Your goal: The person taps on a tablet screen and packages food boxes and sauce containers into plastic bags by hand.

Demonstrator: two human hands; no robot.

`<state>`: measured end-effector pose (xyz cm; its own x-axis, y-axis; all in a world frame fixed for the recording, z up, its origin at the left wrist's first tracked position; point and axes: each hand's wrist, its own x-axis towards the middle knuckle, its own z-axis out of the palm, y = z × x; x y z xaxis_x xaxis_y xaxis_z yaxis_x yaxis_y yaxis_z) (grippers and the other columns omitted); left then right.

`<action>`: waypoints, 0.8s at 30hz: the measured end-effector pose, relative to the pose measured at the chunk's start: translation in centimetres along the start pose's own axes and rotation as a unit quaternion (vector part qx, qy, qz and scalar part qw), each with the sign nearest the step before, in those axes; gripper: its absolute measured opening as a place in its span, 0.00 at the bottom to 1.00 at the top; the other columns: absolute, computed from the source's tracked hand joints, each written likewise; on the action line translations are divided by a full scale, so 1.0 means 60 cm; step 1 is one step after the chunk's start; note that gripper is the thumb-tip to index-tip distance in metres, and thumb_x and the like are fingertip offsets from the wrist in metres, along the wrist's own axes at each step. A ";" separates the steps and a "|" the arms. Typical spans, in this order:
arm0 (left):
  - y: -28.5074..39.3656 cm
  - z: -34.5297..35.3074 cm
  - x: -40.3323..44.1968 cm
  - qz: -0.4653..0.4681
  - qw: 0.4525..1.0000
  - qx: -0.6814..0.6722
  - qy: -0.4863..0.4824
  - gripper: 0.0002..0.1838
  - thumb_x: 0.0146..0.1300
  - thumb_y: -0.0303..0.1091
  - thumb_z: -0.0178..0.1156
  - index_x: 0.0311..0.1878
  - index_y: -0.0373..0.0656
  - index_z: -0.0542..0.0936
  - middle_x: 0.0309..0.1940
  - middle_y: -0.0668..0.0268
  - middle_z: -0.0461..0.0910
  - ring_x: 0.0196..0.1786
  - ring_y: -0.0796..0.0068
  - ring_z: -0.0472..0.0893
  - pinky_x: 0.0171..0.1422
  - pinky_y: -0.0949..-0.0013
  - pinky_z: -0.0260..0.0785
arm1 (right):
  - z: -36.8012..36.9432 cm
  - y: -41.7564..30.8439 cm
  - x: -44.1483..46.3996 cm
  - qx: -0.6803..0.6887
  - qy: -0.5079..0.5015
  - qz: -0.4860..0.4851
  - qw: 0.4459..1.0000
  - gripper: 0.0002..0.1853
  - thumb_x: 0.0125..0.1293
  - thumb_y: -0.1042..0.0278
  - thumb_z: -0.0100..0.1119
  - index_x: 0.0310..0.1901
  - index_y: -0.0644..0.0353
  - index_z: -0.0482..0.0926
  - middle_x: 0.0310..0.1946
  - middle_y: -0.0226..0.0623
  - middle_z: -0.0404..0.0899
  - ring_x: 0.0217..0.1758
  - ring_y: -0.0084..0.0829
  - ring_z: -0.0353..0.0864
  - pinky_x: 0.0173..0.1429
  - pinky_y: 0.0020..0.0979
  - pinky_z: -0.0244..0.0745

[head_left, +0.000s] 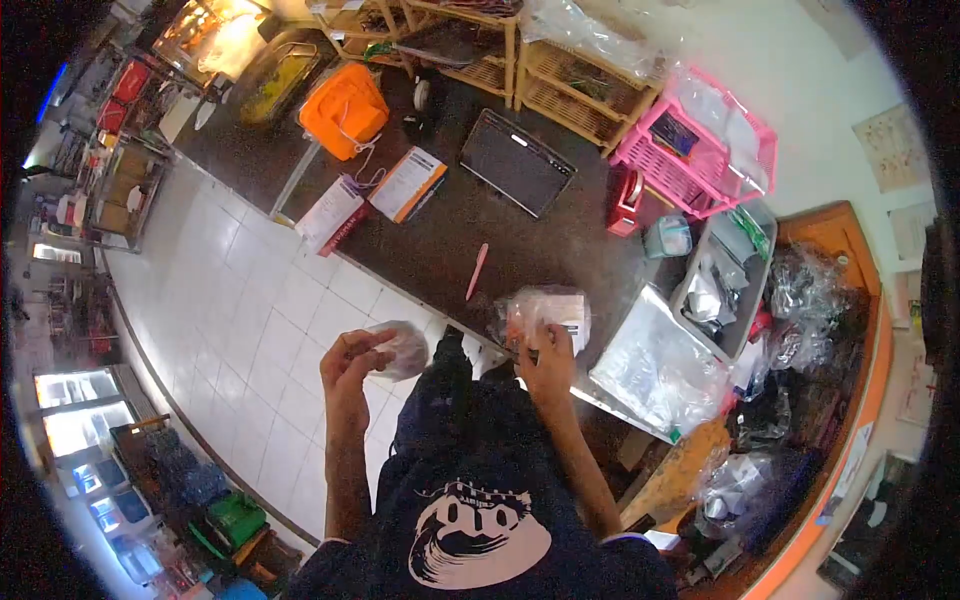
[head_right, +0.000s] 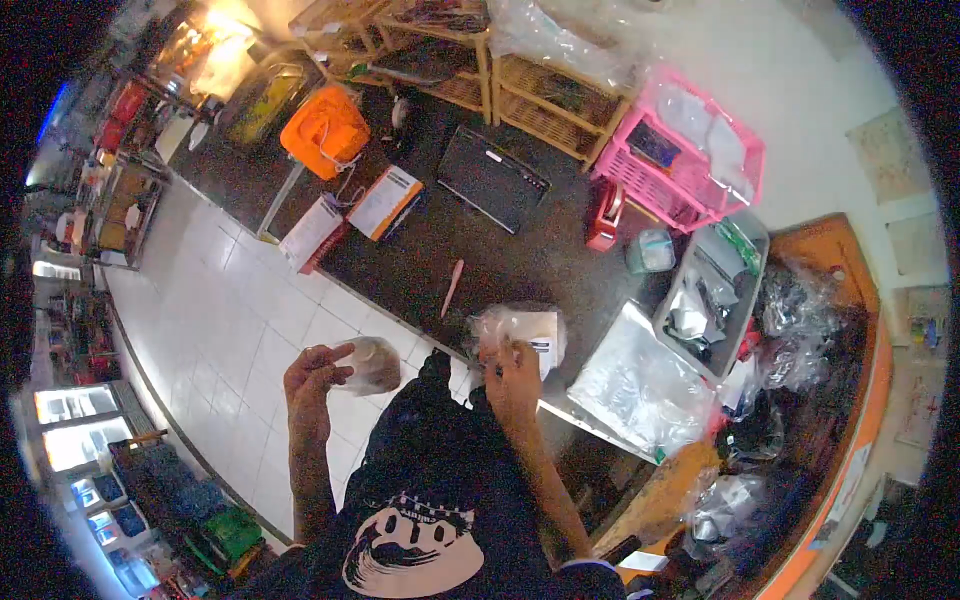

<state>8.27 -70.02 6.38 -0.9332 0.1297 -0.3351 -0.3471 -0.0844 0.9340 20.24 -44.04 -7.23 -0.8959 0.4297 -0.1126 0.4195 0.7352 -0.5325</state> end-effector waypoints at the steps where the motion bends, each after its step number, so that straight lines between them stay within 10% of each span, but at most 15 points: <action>1: -0.008 0.002 -0.004 -0.007 1.000 -0.011 -0.006 0.10 0.60 0.21 0.56 0.45 0.36 0.78 0.49 0.50 0.85 0.40 0.68 0.85 0.49 0.65 0.75 | 0.005 0.000 0.016 0.025 0.061 -0.046 0.997 0.30 0.58 0.62 0.67 0.63 0.58 0.75 0.56 0.51 0.74 0.56 0.53 0.75 0.58 0.48 0.75; 7: -0.043 0.052 0.009 -0.030 0.997 -0.029 -0.064 0.13 0.56 0.24 0.59 0.46 0.36 0.78 0.51 0.49 0.84 0.43 0.67 0.84 0.52 0.65 0.76 | 0.015 0.021 0.085 -0.067 0.159 -0.078 0.982 0.27 0.55 0.66 0.70 0.58 0.58 0.78 0.51 0.48 0.76 0.50 0.50 0.75 0.54 0.46 0.73; 11: -0.049 0.105 0.030 0.019 0.983 -0.094 -0.159 0.12 0.62 0.21 0.60 0.49 0.35 0.79 0.50 0.53 0.84 0.46 0.62 0.85 0.58 0.62 0.78 | -0.057 0.004 0.079 0.189 0.145 -0.010 0.971 0.16 0.60 0.63 0.67 0.44 0.63 0.77 0.33 0.51 0.76 0.44 0.47 0.78 0.49 0.39 0.73; 14: -0.132 0.155 0.061 0.003 0.949 -0.223 -0.222 0.13 0.61 0.26 0.68 0.48 0.39 0.81 0.46 0.58 0.84 0.49 0.67 0.83 0.54 0.61 0.78 | 0.019 0.113 0.084 0.330 0.177 -0.013 0.927 0.21 0.58 0.70 0.67 0.54 0.62 0.76 0.46 0.40 0.81 0.49 0.37 0.80 0.57 0.37 0.75; 18: -0.097 0.219 0.084 0.135 0.957 0.104 -0.233 0.20 0.55 0.37 0.75 0.47 0.40 0.81 0.42 0.63 0.81 0.51 0.68 0.81 0.54 0.63 0.74 | -0.020 0.053 0.094 0.424 0.150 -0.033 0.893 0.29 0.67 0.54 0.67 0.62 0.65 0.72 0.53 0.44 0.78 0.57 0.34 0.78 0.56 0.35 0.78; 24: -0.183 0.296 0.107 0.178 0.943 0.152 -0.237 0.18 0.58 0.34 0.69 0.50 0.43 0.76 0.40 0.59 0.81 0.44 0.60 0.83 0.47 0.60 0.73 | -0.053 -0.011 0.083 0.417 0.227 -0.079 0.876 0.27 0.68 0.62 0.65 0.63 0.66 0.71 0.50 0.45 0.79 0.52 0.36 0.79 0.55 0.35 0.75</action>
<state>7.74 -50.71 -3.83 -0.8147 0.5790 0.0320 0.0906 0.0725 0.9932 16.00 -40.71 -4.76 -0.7032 0.6609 0.2624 -0.1269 0.2464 -0.9608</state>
